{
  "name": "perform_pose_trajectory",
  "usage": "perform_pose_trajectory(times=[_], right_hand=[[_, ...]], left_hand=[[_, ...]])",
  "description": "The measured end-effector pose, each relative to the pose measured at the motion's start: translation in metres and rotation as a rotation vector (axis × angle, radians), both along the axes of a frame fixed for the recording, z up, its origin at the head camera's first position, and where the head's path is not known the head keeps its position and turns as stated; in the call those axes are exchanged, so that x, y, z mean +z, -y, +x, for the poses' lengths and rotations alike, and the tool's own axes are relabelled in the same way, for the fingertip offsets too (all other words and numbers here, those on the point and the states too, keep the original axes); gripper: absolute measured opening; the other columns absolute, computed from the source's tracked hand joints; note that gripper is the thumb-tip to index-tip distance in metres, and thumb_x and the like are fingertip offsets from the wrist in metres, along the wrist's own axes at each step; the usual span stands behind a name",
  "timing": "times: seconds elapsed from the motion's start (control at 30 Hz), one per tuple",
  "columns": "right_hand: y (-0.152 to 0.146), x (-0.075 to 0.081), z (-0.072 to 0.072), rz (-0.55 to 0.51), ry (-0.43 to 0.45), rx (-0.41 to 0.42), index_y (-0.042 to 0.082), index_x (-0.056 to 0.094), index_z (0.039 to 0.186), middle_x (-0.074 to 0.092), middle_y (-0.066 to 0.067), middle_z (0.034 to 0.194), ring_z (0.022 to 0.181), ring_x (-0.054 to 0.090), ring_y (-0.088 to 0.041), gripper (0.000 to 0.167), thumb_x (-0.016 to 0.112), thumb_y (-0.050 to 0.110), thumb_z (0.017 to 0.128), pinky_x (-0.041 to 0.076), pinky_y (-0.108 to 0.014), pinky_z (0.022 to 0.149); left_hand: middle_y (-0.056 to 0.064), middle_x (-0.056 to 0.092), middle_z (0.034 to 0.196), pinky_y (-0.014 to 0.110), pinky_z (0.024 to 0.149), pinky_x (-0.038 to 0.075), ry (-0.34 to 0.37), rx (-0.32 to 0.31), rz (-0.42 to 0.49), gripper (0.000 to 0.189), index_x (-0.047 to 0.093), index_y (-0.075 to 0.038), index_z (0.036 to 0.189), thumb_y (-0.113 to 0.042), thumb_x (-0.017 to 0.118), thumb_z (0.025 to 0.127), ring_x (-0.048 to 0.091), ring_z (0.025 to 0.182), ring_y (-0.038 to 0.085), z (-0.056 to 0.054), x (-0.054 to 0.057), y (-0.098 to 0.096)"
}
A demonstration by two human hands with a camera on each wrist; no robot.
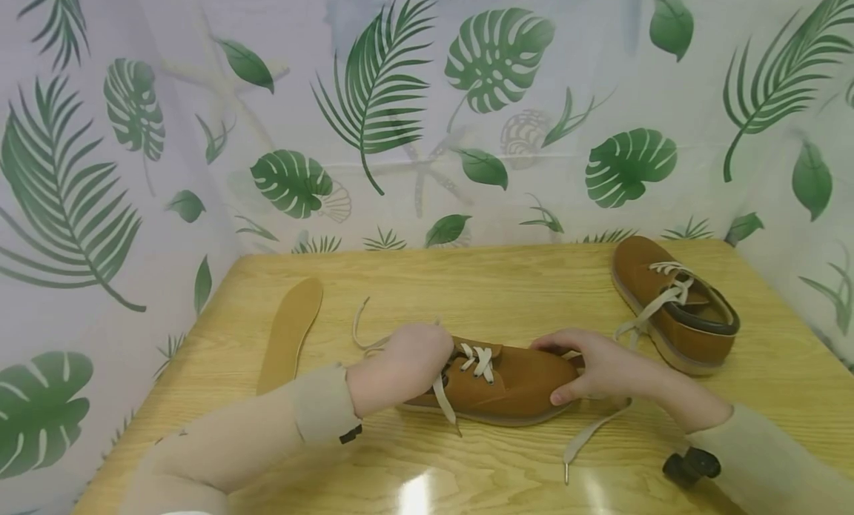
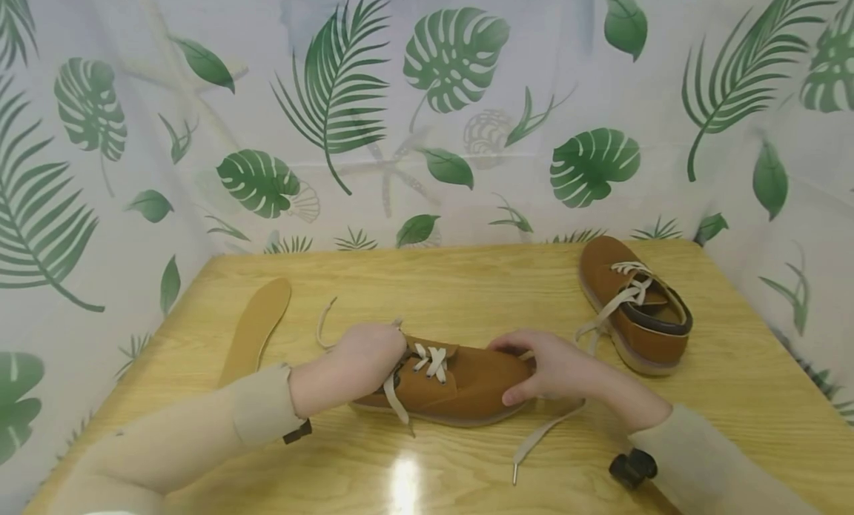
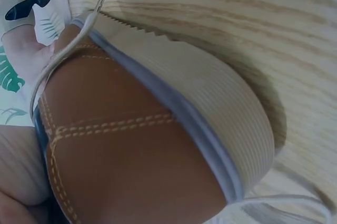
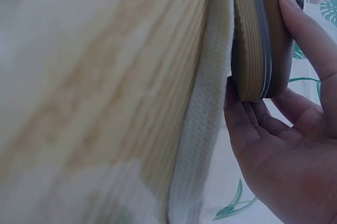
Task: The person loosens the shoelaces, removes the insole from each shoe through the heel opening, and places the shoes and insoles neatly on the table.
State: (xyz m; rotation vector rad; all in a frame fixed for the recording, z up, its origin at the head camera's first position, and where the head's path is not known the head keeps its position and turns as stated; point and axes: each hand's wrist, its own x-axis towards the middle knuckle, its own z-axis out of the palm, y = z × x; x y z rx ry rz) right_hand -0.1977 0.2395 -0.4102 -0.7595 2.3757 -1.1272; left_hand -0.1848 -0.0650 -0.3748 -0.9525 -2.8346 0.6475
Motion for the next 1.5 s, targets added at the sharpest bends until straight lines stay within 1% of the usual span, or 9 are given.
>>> perform_pose_trajectory(times=[0.63, 0.83, 0.87, 0.93, 1.03, 1.13, 1.3, 1.4, 1.5], right_hand=[[-0.002, -0.002, -0.001, -0.013, -0.011, 0.004, -0.007, 0.054, 0.146, 0.06, -0.026, 0.142, 0.129, 0.06, -0.044, 0.08, 0.094, 0.019, 0.082, 0.06, -0.045, 0.102], [-0.003, -0.006, -0.001, -0.015, -0.026, 0.003, -0.007, 0.055, 0.145, 0.061, -0.024, 0.141, 0.128, 0.06, -0.042, 0.08, 0.094, 0.02, 0.081, 0.06, -0.037, 0.1], [-0.003, -0.006, -0.001, -0.017, -0.027, 0.003, -0.007, 0.055, 0.145, 0.062, -0.024, 0.141, 0.128, 0.06, -0.041, 0.08, 0.094, 0.02, 0.081, 0.059, -0.036, 0.1], [-0.003, -0.005, -0.001, -0.014, -0.034, 0.0, -0.006, 0.056, 0.145, 0.062, -0.023, 0.14, 0.127, 0.061, -0.041, 0.08, 0.095, 0.02, 0.08, 0.06, -0.037, 0.1], [-0.002, -0.005, 0.0, -0.008, -0.04, -0.004, -0.005, 0.056, 0.145, 0.063, -0.023, 0.139, 0.127, 0.061, -0.041, 0.08, 0.095, 0.019, 0.08, 0.06, -0.039, 0.1], [-0.001, -0.005, -0.001, -0.012, -0.038, -0.007, -0.005, 0.056, 0.145, 0.063, -0.023, 0.139, 0.126, 0.061, -0.04, 0.08, 0.096, 0.019, 0.079, 0.06, -0.037, 0.099], [-0.001, -0.006, 0.0, -0.007, -0.046, 0.006, -0.002, 0.059, 0.144, 0.065, -0.02, 0.138, 0.125, 0.062, -0.039, 0.078, 0.096, 0.022, 0.079, 0.059, -0.027, 0.096], [-0.001, -0.007, 0.0, 0.016, -0.062, 0.009, -0.001, 0.06, 0.143, 0.066, -0.019, 0.137, 0.125, 0.063, -0.038, 0.078, 0.096, 0.024, 0.079, 0.058, -0.023, 0.094], [-0.002, -0.006, 0.0, 0.022, -0.061, 0.005, -0.001, 0.059, 0.144, 0.066, -0.019, 0.138, 0.126, 0.062, -0.039, 0.079, 0.096, 0.024, 0.079, 0.057, -0.023, 0.095]], left_hand=[[-0.011, 0.058, 0.058, 0.015, 0.039, 0.043, -0.12, -0.007, 0.005, 0.034, 0.065, -0.021, 0.069, -0.027, 0.074, 0.101, 0.032, 0.047, 0.003, -0.001, -0.009, -0.001], [-0.012, 0.056, 0.058, 0.016, 0.041, 0.045, -0.209, -0.044, 0.11, 0.035, 0.064, -0.023, 0.065, -0.022, 0.081, 0.096, 0.034, 0.051, 0.0, 0.0, -0.016, 0.001], [-0.012, 0.054, 0.057, 0.016, 0.041, 0.044, -0.232, -0.062, 0.139, 0.036, 0.063, -0.023, 0.064, -0.021, 0.083, 0.094, 0.034, 0.052, 0.0, -0.003, -0.022, 0.003], [-0.012, 0.055, 0.056, 0.017, 0.042, 0.045, -0.234, -0.067, 0.148, 0.038, 0.062, -0.024, 0.061, -0.02, 0.084, 0.092, 0.038, 0.052, -0.001, -0.003, -0.021, 0.003], [-0.011, 0.06, 0.06, 0.018, 0.044, 0.05, -0.175, -0.062, 0.12, 0.033, 0.064, -0.022, 0.066, -0.022, 0.082, 0.094, 0.051, 0.055, -0.001, -0.004, -0.017, 0.004], [-0.007, 0.069, 0.069, 0.021, 0.05, 0.057, -0.028, -0.026, 0.082, 0.026, 0.069, -0.019, 0.074, -0.023, 0.078, 0.098, 0.064, 0.062, 0.003, -0.004, -0.004, 0.001], [-0.004, 0.073, 0.078, 0.025, 0.057, 0.06, 0.205, 0.016, 0.037, 0.023, 0.071, -0.017, 0.077, -0.021, 0.076, 0.098, 0.06, 0.064, 0.005, -0.008, 0.008, -0.001], [-0.003, 0.072, 0.081, 0.025, 0.057, 0.059, 0.257, 0.021, -0.003, 0.023, 0.07, -0.016, 0.078, -0.02, 0.073, 0.1, 0.055, 0.064, 0.006, -0.008, 0.011, -0.003], [-0.004, 0.072, 0.085, 0.023, 0.056, 0.058, 0.25, 0.022, -0.034, 0.022, 0.071, -0.016, 0.082, -0.018, 0.068, 0.104, 0.055, 0.065, 0.005, -0.009, 0.01, -0.004]])
